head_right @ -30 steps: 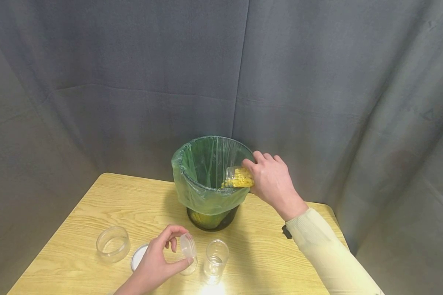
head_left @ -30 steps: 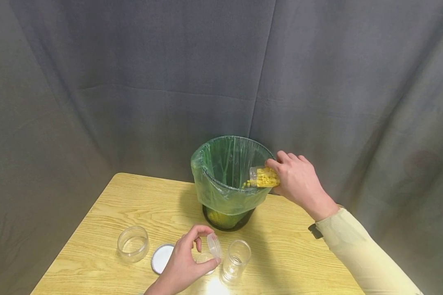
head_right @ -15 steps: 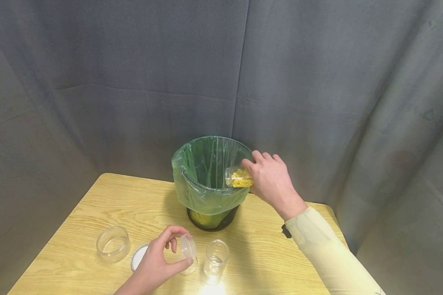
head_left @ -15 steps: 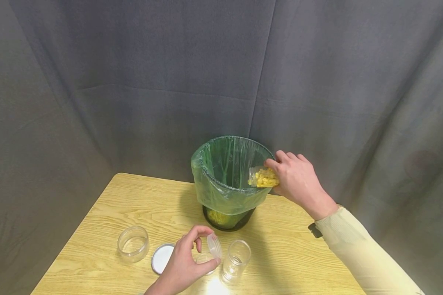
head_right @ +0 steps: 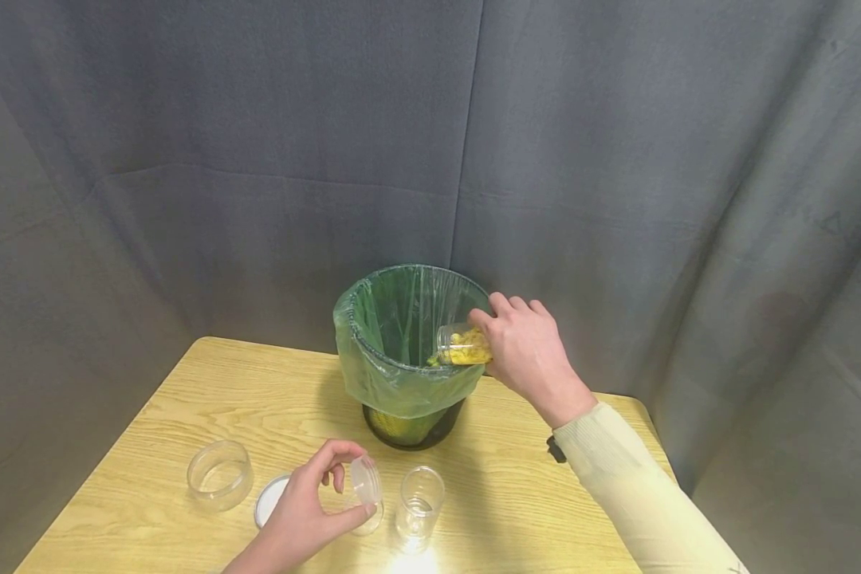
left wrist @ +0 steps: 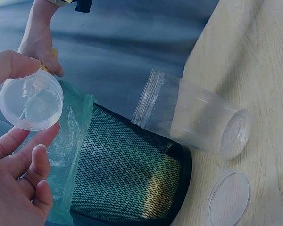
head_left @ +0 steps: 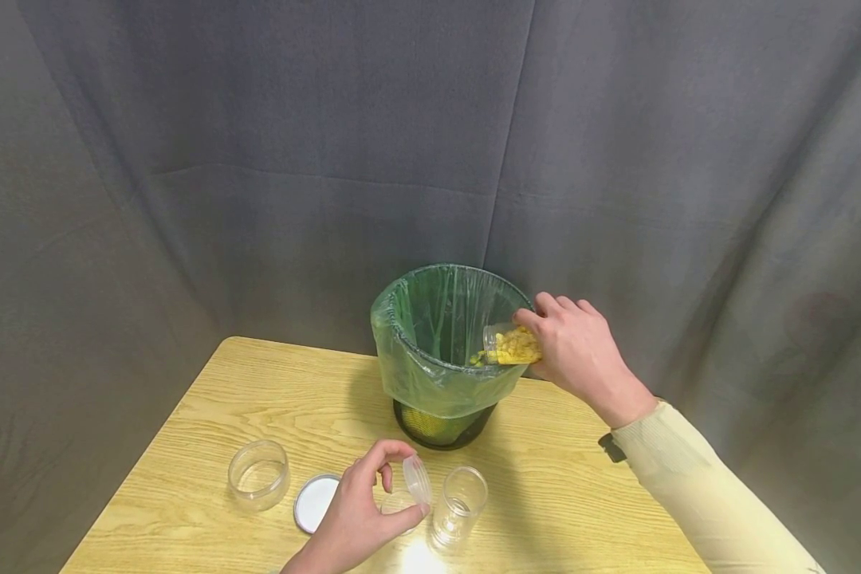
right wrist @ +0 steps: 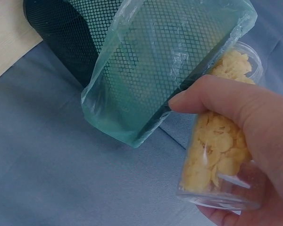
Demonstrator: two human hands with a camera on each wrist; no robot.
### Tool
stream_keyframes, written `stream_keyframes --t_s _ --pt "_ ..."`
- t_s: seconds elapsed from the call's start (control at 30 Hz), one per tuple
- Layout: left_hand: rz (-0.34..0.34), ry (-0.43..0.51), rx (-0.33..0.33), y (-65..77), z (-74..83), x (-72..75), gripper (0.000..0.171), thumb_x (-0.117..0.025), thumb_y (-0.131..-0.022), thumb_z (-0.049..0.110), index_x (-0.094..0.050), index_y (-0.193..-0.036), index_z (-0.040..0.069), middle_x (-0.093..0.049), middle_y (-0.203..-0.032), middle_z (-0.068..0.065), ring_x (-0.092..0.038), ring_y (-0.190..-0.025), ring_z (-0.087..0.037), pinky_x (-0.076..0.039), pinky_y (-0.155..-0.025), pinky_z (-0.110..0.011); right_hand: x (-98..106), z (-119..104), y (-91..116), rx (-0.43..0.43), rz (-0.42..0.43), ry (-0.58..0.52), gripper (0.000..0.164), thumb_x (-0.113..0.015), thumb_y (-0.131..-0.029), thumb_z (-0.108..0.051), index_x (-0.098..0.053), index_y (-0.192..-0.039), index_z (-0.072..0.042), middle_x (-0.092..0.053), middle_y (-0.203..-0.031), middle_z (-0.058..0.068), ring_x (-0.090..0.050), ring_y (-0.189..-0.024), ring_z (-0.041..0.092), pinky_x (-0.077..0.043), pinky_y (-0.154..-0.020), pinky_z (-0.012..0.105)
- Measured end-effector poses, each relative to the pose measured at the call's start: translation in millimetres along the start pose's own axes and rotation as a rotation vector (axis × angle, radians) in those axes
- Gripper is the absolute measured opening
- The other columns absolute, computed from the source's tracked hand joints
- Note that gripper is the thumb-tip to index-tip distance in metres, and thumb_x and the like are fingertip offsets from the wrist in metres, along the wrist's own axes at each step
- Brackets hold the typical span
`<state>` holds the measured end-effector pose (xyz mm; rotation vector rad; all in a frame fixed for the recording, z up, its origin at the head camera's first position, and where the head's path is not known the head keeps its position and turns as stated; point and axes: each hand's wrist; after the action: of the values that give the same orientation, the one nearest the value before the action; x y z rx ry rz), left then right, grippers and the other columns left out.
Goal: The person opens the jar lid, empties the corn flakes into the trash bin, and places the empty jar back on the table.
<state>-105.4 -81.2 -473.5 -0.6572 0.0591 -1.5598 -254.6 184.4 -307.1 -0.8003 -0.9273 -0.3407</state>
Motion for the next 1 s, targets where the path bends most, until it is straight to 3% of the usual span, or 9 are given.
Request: stream_keyframes --t_s 1.0 --pt "-0.030 0.001 0.056 -0.8 2.3 0.3 0.053 -0.084 -0.067 0.031 -0.053 -0.111 0.031 -0.058 -0.103 0.016 -0.046 -0.071 -0.011 -0.038 -0.061 -0.032 1.6 -1.6 -3.6 0.043 -0.001 0.048 0.044 -0.078 -0.052 -0.010 -0.064 -0.092 -0.016 -0.042 -0.076 0.002 -0.047 -0.065 0.026 -0.035 -0.057 0.036"
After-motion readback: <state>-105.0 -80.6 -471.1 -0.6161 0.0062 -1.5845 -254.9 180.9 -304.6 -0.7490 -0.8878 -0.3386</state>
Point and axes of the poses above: each hand's wrist, its own y-axis away from the middle knuckle, its own x-axis out of the back of the hand, z = x × y
